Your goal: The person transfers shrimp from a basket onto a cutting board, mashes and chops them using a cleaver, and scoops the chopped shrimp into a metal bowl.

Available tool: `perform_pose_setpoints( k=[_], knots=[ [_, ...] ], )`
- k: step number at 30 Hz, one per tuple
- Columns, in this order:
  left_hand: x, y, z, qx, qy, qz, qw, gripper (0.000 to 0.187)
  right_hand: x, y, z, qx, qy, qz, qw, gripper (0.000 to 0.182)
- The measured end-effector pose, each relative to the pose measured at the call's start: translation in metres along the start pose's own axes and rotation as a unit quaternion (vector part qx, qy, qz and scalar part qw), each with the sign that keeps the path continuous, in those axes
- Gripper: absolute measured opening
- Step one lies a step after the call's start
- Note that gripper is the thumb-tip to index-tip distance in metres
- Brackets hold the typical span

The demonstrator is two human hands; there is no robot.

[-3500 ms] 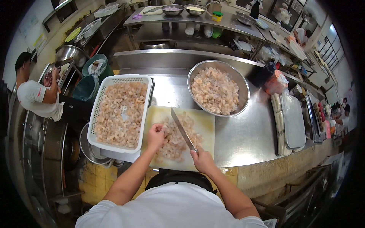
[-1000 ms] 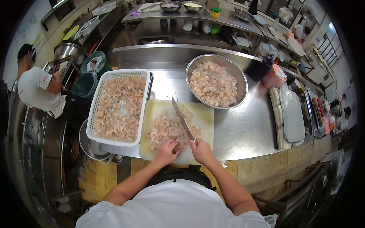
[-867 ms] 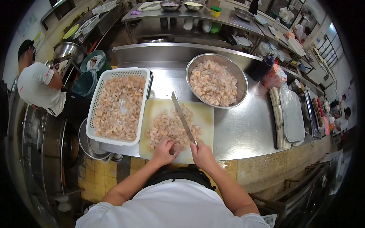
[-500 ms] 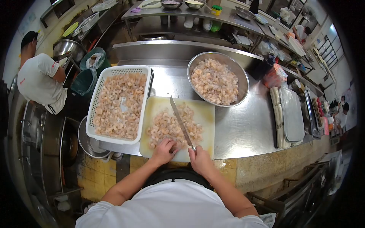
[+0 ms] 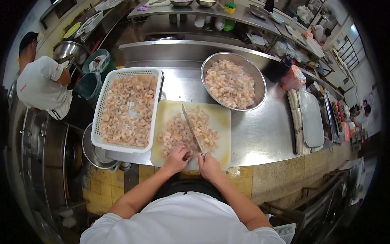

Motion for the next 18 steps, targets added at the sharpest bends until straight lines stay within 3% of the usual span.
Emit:
perform_pose_setpoints(
  k=[7, 13, 18],
  knots=[
    [0.001, 0.001, 0.001, -0.01, 0.012, 0.012, 1.0, 0.028, 0.05, -0.035, 0.005, -0.005, 0.029, 0.098, 0.995, 0.043],
    [-0.004, -0.004, 0.003, -0.021, 0.019, 0.005, 1.0, 0.03, 0.011, 0.003, 0.016, 0.022, 0.019, -0.01, 1.0, 0.039],
    [0.008, 0.017, 0.0, -0.077, 0.034, 0.024, 0.996, 0.039, 0.051, -0.015, 0.022, -0.017, -0.005, 0.083, 0.996, 0.04]
  ],
)
Point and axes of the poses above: each hand's wrist, its own z-axis towards the middle knuckle, its own x-axis out of the back of the hand, y = z × x, the point moved 9 cm from there along z, towards the middle knuckle, and after that the axes turned 8 degrees about x, right-handed, at the moved point
